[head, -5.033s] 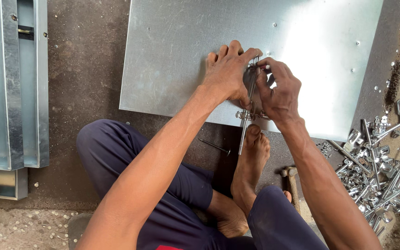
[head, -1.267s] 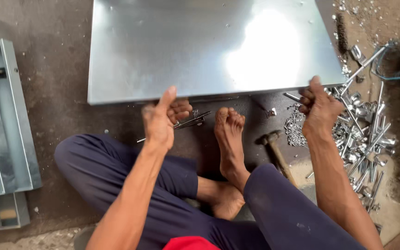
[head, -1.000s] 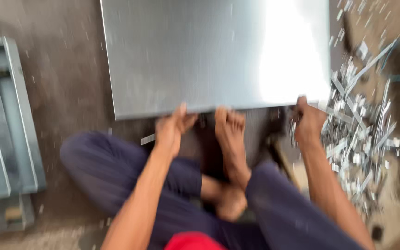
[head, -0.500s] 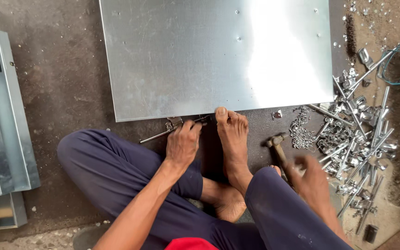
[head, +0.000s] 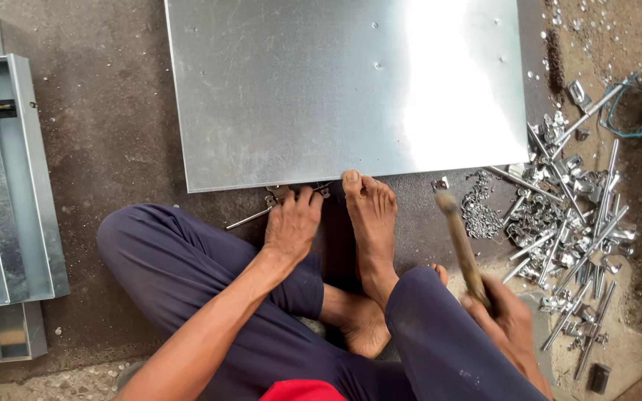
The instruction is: The person assembles metal components by hammering pins into hinges on large silver panels and attaching sliding latches using small metal pieces.
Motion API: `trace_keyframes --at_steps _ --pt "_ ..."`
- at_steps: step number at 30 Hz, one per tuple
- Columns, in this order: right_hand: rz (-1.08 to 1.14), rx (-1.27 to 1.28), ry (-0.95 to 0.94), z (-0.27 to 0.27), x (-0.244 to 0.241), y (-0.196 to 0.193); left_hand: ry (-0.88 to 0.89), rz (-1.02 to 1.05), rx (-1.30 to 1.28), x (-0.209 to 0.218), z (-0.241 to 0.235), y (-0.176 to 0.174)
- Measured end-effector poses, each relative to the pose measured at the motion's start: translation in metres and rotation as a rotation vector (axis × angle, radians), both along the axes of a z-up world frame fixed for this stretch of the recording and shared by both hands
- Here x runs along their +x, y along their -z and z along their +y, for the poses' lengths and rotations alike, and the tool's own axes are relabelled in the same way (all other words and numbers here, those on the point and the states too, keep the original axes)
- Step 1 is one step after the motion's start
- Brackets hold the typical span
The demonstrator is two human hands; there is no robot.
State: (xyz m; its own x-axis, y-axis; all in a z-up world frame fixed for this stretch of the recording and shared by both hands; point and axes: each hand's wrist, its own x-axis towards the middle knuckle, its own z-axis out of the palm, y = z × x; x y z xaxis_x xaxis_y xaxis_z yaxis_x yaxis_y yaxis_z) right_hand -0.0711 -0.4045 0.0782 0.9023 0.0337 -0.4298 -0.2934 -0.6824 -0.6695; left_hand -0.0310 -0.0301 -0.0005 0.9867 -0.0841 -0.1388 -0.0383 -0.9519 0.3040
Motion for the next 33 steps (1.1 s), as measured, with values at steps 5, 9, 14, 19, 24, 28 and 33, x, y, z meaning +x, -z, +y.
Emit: trace_keyframes --at_steps 5,9,14,19,24,28,33 --pt "-0.058 0.089 -0.146 0.066 0.061 0.002 -0.439 -0.023 -0.889 -0.005 0.008 -0.020" --pt "-0.010 0.071 -0.174 0.099 0.070 0.000 -0.529 0.090 -1.112 0.005 0.014 -0.028" --pt "-0.093 0.084 -0.191 0.105 0.071 -0.002 -0.637 -0.008 -0.612 -0.011 -0.017 -0.035" --pt "-0.012 0.130 -0.114 0.103 0.064 -0.002 -0.516 0.423 -0.342 -0.017 -0.033 -0.001" --pt "-0.078 0.115 -0.168 0.102 0.066 0.002 -0.702 0.620 -0.687 -0.004 -0.052 0.024" --pt "-0.174 0.147 -0.070 0.094 0.053 0.006 -0.429 0.368 -0.475 -0.037 -0.062 0.031" --pt "-0.232 0.135 -0.059 0.085 0.053 0.013 -0.171 0.137 -0.404 -0.047 -0.057 0.038"
